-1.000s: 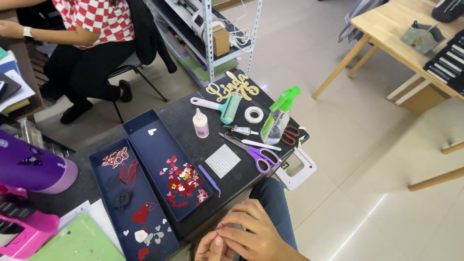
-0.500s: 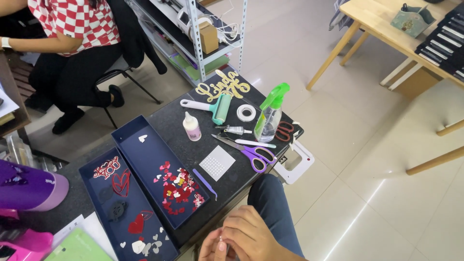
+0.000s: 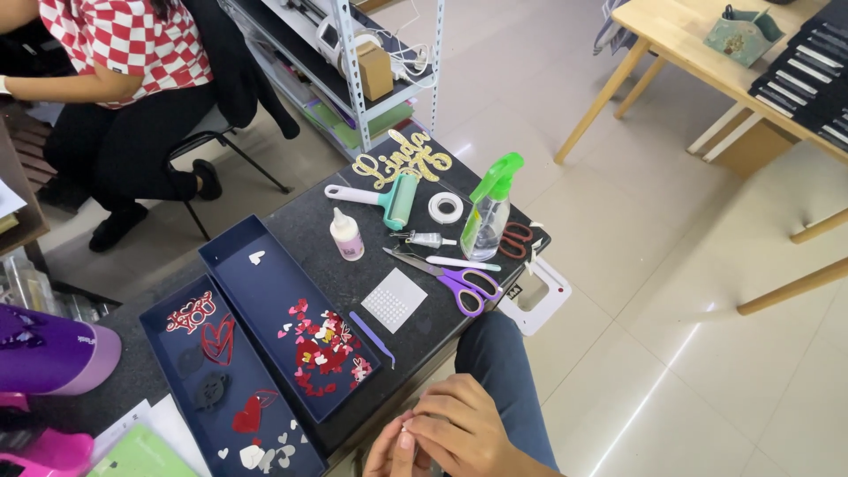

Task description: Decorating a long blue gift box by peeling and arranging small heart-shaped cutouts from a cutting mat.

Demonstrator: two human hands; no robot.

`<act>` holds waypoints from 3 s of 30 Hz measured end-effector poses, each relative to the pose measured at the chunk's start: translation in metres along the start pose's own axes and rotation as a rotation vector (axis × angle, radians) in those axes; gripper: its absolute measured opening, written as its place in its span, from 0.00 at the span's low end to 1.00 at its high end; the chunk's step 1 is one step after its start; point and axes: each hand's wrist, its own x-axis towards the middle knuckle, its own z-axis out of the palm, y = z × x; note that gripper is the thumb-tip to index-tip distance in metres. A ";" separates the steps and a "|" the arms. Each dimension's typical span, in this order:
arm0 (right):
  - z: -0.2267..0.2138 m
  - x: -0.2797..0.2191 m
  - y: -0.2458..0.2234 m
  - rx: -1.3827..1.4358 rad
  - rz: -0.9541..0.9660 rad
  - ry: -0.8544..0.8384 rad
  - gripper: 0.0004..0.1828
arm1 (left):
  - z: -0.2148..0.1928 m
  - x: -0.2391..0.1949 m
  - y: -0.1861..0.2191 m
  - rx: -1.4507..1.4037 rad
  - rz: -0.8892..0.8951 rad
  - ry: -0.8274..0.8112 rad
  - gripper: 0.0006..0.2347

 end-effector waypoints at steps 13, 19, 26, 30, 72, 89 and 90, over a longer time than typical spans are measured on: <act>0.005 -0.012 -0.001 0.290 0.296 -0.106 0.06 | 0.021 -0.009 0.046 0.169 -0.083 0.149 0.09; 0.000 -0.026 0.010 0.349 0.465 -0.162 0.05 | -0.017 0.021 0.010 0.402 0.307 -0.222 0.08; -0.005 -0.032 0.009 0.336 0.580 -0.170 0.06 | 0.009 0.010 0.047 0.677 0.480 -0.390 0.05; -0.009 -0.034 0.014 0.397 0.663 -0.177 0.03 | 0.016 0.012 0.044 0.677 0.460 -0.383 0.05; -0.071 0.006 -0.028 0.629 0.645 -0.080 0.03 | 0.069 -0.058 0.102 0.292 0.516 -0.717 0.03; -0.073 0.001 -0.020 0.677 0.685 -0.075 0.05 | 0.072 -0.054 0.098 0.272 0.466 -0.736 0.03; -0.073 0.000 -0.020 0.681 0.688 -0.071 0.05 | 0.072 -0.054 0.099 0.281 0.469 -0.738 0.03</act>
